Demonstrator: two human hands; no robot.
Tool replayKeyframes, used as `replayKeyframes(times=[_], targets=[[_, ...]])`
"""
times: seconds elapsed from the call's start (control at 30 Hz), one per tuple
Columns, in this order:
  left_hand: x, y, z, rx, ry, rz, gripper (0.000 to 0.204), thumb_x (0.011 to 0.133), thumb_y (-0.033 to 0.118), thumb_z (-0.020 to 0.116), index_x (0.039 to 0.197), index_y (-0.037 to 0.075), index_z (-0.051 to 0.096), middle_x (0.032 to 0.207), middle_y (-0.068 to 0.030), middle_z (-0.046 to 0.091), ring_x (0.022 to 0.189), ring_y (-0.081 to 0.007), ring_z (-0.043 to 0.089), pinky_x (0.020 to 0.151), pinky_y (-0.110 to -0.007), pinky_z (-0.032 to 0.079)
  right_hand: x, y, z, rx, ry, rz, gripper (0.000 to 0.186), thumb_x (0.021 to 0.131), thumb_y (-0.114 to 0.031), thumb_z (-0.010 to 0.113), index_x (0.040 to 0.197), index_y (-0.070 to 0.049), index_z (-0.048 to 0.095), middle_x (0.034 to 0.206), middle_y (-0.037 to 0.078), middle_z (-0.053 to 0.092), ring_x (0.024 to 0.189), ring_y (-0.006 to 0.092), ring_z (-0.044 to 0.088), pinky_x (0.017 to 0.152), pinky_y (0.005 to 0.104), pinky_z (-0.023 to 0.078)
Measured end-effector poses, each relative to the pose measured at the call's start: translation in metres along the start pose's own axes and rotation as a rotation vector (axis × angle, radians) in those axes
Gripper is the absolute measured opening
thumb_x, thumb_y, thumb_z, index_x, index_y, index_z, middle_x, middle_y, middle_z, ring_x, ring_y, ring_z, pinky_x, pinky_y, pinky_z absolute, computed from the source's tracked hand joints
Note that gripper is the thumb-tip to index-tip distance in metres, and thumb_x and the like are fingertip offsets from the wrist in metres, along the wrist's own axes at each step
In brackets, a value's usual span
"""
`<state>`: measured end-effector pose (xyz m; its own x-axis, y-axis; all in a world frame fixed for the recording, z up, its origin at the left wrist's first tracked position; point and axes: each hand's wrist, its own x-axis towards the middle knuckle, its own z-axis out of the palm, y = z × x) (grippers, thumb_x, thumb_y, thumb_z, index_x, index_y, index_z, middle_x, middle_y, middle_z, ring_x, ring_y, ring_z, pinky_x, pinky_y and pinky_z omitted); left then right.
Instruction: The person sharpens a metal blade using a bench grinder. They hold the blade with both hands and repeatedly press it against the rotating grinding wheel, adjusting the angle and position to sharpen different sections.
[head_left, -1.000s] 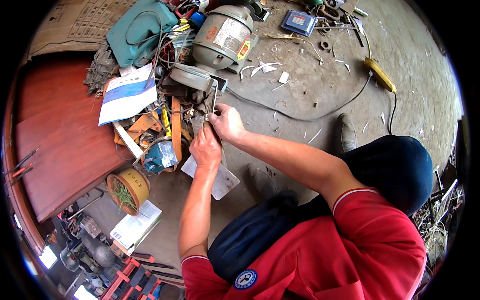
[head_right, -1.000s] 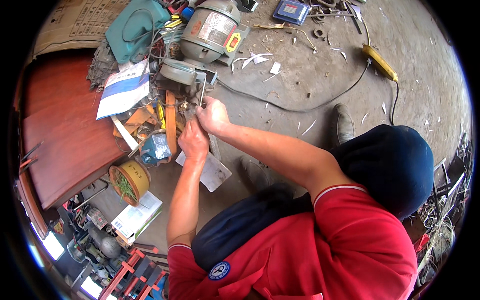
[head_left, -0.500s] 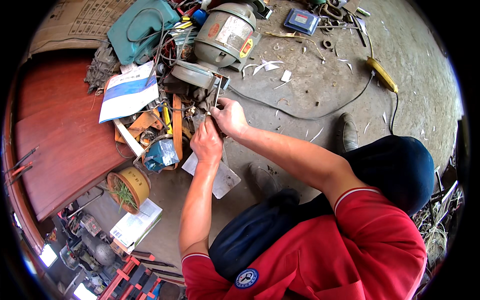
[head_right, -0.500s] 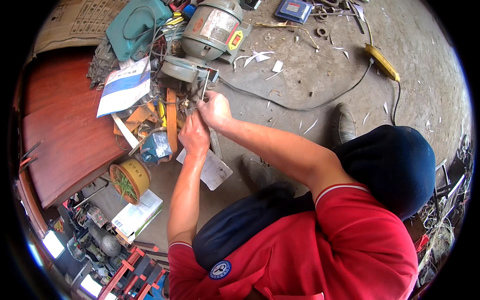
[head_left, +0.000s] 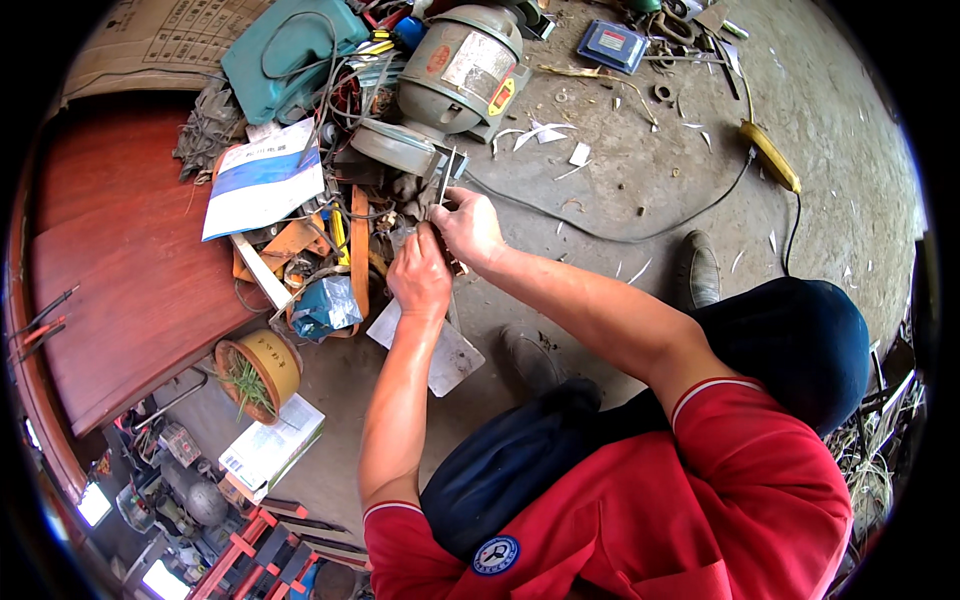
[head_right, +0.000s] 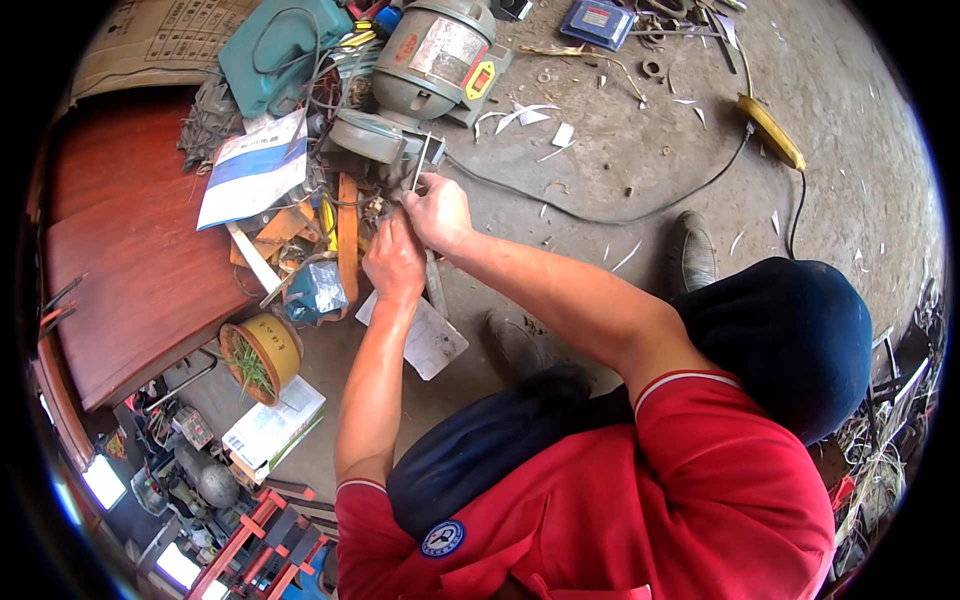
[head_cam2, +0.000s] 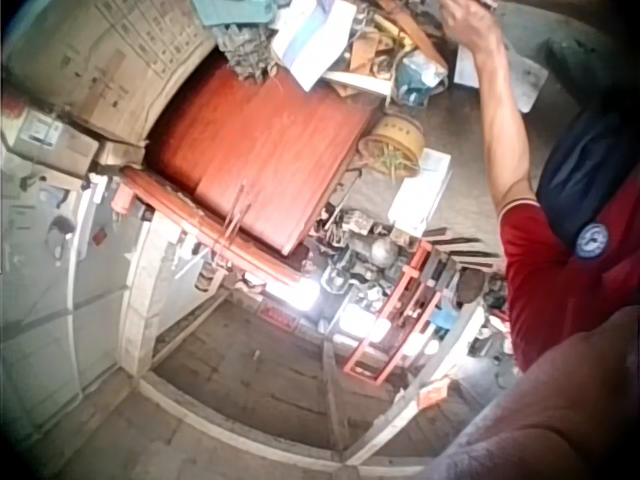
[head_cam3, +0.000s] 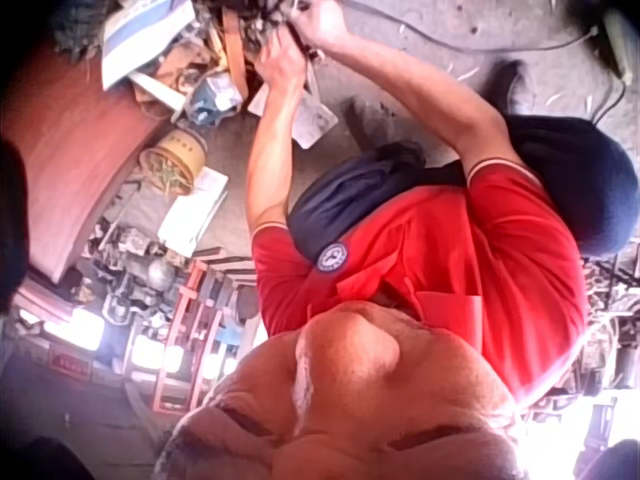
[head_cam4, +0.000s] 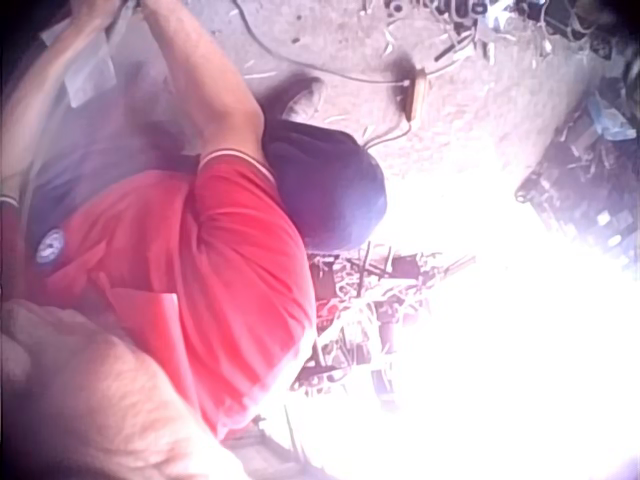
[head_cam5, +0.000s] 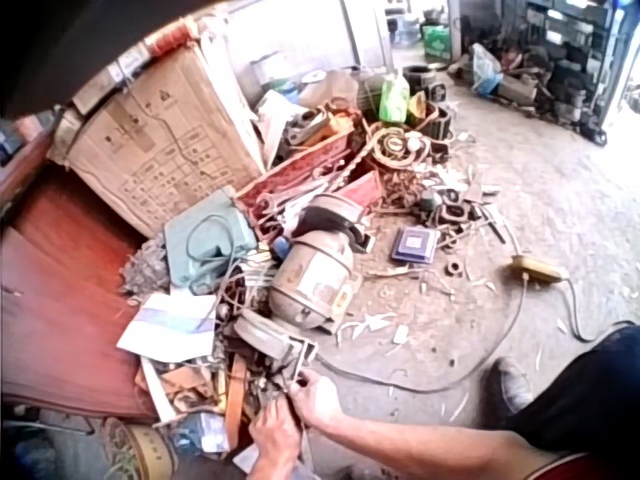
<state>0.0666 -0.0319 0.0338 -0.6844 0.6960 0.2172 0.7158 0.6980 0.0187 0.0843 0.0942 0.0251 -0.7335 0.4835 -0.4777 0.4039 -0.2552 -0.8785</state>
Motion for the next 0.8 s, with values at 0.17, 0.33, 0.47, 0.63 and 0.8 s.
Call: replayKeyframes(times=[0.17, 0.33, 0.47, 0.63, 0.8], targets=[[0.002, -0.001, 0.006, -0.023, 0.041, -0.026, 0.027, 0.084, 0.012, 0.066, 0.11, 0.006, 0.062, 0.083, -0.0094, 0.063, 0.076, -0.0307, 0.066, 0.064, -0.041, 0.054, 0.001, -0.003, -0.002, 0.012, 0.0, 0.016, 0.032, 0.086, -0.02, 0.066, 0.112, -0.001, 0.07, 0.089, 0.025, 0.071, 0.085, 0.0371, 0.071, 0.08, 0.0429, 0.054], [0.006, -0.001, 0.009, -0.003, -0.001, 0.001, 0.031, 0.085, 0.009, 0.058, 0.115, 0.002, 0.06, 0.088, -0.0104, 0.063, 0.079, -0.0292, 0.067, 0.068, -0.038, 0.056, 0.006, -0.002, -0.002, 0.036, 0.021, 0.012, 0.031, 0.088, -0.022, 0.068, 0.11, -0.001, 0.07, 0.085, 0.022, 0.072, 0.078, 0.032, 0.072, 0.075, 0.0408, 0.054], [0.009, -0.003, 0.011, -0.042, 0.031, -0.011, 0.03, 0.084, 0.011, 0.066, 0.113, 0.005, 0.062, 0.084, -0.0094, 0.062, 0.078, -0.0311, 0.066, 0.066, -0.041, 0.054, 0.005, -0.01, -0.005, 0.065, 0.007, 0.038, 0.028, 0.088, -0.021, 0.068, 0.108, -0.001, 0.07, 0.084, 0.019, 0.073, 0.076, 0.0269, 0.072, 0.072, 0.0393, 0.055], [0.015, -0.001, 0.011, -0.054, 0.046, 0.01, 0.028, 0.085, 0.01, 0.064, 0.112, 0.005, 0.062, 0.084, -0.0095, 0.062, 0.078, -0.0312, 0.066, 0.066, -0.041, 0.054, 0.011, -0.006, -0.004, 0.093, 0.015, 0.049, 0.03, 0.088, -0.02, 0.069, 0.11, 0.0, 0.07, 0.088, 0.018, 0.074, 0.078, 0.026, 0.072, 0.073, 0.0382, 0.055], [0.017, -0.008, 0.02, 0.001, 0.022, 0.018, 0.026, 0.085, 0.01, 0.064, 0.11, 0.005, 0.063, 0.082, -0.0087, 0.061, 0.076, -0.0296, 0.066, 0.066, -0.04, 0.054, 0.02, 0.004, 0.001, 0.087, 0.013, 0.044, 0.035, 0.086, -0.018, 0.07, 0.114, 0.002, 0.069, 0.091, 0.019, 0.074, 0.082, 0.0264, 0.073, 0.076, 0.0381, 0.056]])
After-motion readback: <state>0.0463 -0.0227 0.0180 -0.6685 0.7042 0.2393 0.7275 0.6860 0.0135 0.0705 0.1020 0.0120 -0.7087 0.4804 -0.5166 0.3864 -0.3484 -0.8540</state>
